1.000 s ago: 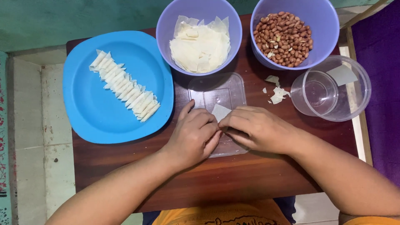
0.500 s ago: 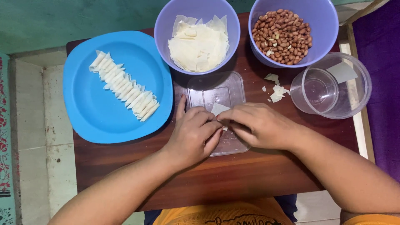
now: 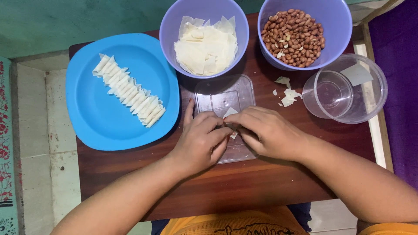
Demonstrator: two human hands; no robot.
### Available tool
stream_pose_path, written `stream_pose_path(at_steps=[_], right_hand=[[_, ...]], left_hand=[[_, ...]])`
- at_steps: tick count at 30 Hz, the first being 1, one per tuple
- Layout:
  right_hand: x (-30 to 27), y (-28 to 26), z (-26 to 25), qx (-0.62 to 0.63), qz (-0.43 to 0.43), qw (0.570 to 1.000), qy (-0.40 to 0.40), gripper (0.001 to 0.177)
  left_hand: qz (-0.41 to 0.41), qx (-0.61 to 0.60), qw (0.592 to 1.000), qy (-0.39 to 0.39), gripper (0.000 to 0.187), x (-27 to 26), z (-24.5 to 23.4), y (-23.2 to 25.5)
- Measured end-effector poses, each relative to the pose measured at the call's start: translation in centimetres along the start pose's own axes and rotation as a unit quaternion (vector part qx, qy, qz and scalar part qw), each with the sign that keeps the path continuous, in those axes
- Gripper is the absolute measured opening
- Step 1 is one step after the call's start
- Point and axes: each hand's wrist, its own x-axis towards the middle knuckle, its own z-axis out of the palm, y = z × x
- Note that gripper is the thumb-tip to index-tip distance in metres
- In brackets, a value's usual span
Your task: A person manually assembles peanut rolls by placing a peanut on a small wrapper and rolling it up.
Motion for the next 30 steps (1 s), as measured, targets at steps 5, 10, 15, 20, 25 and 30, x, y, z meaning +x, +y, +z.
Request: stream_pose_path(at_steps=[5,10,15,20,25,30], right_hand=[[-0.01,-0.19,-0.17,0.019,0.003,1.0,0.0,0.035],[-0.09,-0.02,-0.03,0.014,-0.002,1.0,-0.005,0.037],[-0.1,0.19,0.0,0.012,-0.002,1.0,-0.007,0.036],[-0.07,0.01,-0.25,0.01,-0.003,1.0,-0.021,0.037],[-0.08,0.0,-0.3,0.002,-0.005,1.0,-0.028,0.036],[0.1,-0.47,-0.5,-0.02,-0.022,0.999,-0.027,0.033]], left_hand=[[0.0,-0.003,1.0,0.0,0.008,0.15,-0.15,-0.01],[0.002,0.0,1.0,-0.001,0.008,0.21,-0.12,0.07],[0.002,0.006,1.0,0.007,0.01,0.28,-0.09,0.22],[0.003,0.018,1.0,0.007,0.01,0.5,-0.15,0.59],[0.01,0.033,0.999,0.004,0.01,0.5,-0.17,0.54],[0.009,0.035,0.999,0.0,0.012,0.37,-0.01,0.39]])
